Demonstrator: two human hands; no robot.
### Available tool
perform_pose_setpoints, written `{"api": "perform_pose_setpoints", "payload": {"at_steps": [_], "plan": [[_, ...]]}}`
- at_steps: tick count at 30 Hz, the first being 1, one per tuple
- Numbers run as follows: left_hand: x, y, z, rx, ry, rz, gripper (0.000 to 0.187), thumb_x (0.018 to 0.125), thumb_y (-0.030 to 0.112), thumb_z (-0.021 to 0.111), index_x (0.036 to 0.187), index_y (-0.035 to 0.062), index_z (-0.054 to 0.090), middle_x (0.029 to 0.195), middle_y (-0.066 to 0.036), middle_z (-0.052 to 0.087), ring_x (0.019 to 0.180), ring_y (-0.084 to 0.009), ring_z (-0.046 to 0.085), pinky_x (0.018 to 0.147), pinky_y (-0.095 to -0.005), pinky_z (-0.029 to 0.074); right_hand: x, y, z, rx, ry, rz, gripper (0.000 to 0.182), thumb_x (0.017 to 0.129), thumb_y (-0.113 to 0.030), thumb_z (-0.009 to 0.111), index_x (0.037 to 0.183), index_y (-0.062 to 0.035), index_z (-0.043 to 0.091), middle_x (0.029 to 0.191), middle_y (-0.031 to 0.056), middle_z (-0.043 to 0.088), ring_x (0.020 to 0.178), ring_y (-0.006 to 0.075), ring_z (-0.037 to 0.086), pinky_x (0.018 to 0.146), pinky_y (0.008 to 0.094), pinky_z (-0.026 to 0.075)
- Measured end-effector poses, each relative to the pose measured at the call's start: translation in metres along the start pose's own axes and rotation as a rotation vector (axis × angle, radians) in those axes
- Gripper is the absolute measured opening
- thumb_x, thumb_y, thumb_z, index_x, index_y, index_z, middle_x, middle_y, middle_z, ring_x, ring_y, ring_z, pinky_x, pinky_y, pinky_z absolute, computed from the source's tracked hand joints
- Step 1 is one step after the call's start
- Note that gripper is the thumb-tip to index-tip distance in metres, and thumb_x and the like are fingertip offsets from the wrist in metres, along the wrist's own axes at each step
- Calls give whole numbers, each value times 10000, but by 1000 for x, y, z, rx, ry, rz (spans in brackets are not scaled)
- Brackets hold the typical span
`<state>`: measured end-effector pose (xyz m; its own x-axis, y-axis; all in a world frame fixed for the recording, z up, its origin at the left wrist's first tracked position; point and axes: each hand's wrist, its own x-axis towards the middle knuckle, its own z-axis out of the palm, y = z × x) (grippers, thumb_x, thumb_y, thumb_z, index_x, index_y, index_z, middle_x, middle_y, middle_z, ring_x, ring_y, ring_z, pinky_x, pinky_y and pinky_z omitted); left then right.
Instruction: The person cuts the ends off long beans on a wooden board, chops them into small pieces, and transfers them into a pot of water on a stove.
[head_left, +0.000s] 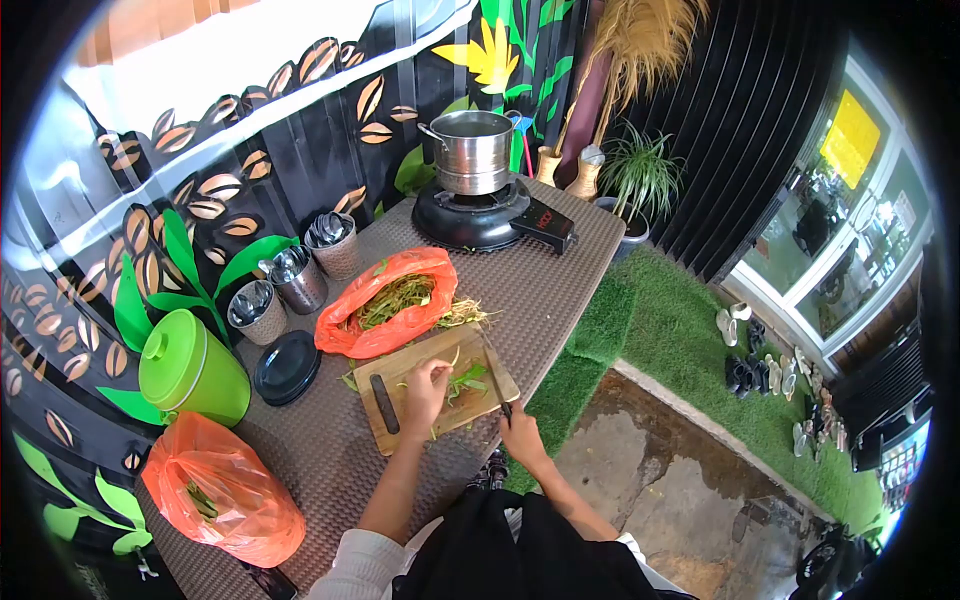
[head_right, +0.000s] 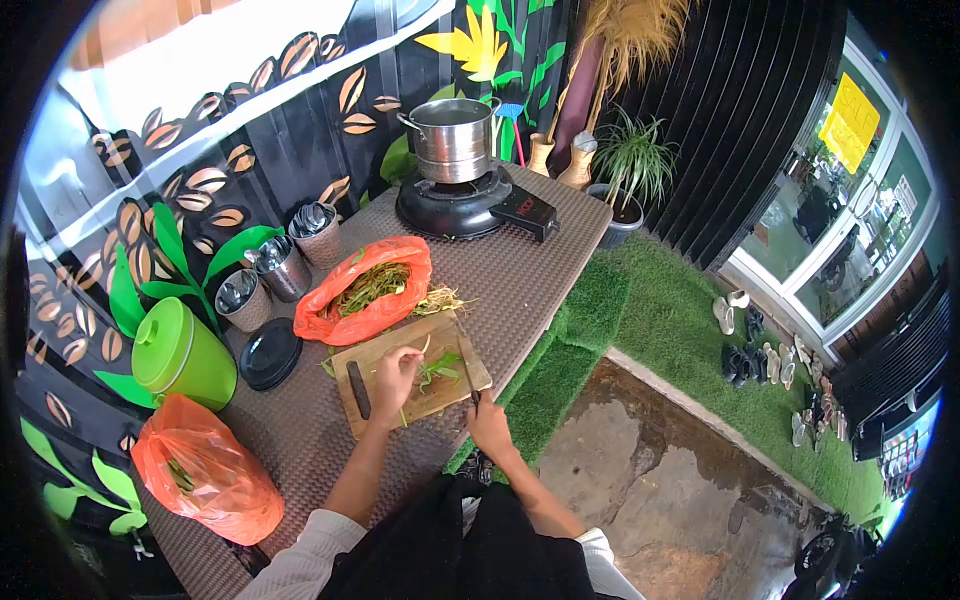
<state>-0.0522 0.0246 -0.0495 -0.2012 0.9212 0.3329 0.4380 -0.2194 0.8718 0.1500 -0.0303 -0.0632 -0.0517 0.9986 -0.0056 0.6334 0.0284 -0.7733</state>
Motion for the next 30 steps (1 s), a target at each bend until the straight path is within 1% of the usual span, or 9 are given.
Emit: {"api": "perform_pose_setpoints", "payload": {"at_steps": [4,7,9,11,15,18,22,24,30], "plan": [[7,2,-18,-143,90,-47,103,837,48,640,922,-10,652,851,-117,647,776,-196,653,707,-291,515,-5,-13,22,-10,-98,-54,300,849,-120,515,1092,48,457,769,328,592,792,483,593,709,538,465],[7,26,-29,-81,140,32,117,836,52,640,939,-2,660,865,-113,650,801,-198,651,722,-283,515,-11,-16,33,24,-175,-294,309,864,-128,520,1122,29,456,859,323,598,813,485,588,689,537,464],[5,29,-31,-54,120,16,118,837,56,641,939,1,665,876,-110,653,814,-201,649,732,-288,513,-11,-20,33,40,-188,-257,306,878,-149,518,1124,21,456,884,317,597,822,487,584,700,537,461],[2,30,-30,-28,102,-2,119,837,60,642,939,3,669,888,-107,656,826,-204,648,742,-292,510,-10,-27,28,19,-113,-50,313,883,-162,519,1130,19,456,873,316,599,833,488,582,736,534,455],[-5,22,-20,-4,31,17,109,829,82,658,908,9,678,878,-98,662,830,-196,647,711,-284,512,-10,-26,35,-107,-169,-42,312,886,-164,518,1132,16,455,875,313,602,833,483,585,746,533,455],[-10,19,-12,-74,-20,-17,106,822,88,667,898,15,681,858,-100,664,820,-203,647,672,-283,515,-20,-32,40,19,-261,-314,289,889,-176,504,1101,14,450,758,317,598,753,491,591,690,554,466],[-15,15,-8,-108,-113,-30,95,813,70,663,892,18,675,868,-111,660,806,-229,643,636,-309,522,-18,-24,27,102,-201,-185,328,888,-175,523,1161,-2,471,808,299,611,761,457,606,691,514,478],[-18,13,-6,-77,-143,45,92,811,67,662,890,21,673,879,-112,656,802,-226,643,619,-307,522,-13,-11,15,-8,-39,-46,328,888,-175,526,1169,-14,472,778,293,607,735,449,611,662,512,479],[-32,-9,13,53,-232,73,109,787,88,644,885,60,684,869,-131,619,873,-305,582,741,-401,470,-9,12,3,21,8,-150,356,901,-214,513,1214,-66,433,711,280,607,673,469,597,614,560,480]]}}
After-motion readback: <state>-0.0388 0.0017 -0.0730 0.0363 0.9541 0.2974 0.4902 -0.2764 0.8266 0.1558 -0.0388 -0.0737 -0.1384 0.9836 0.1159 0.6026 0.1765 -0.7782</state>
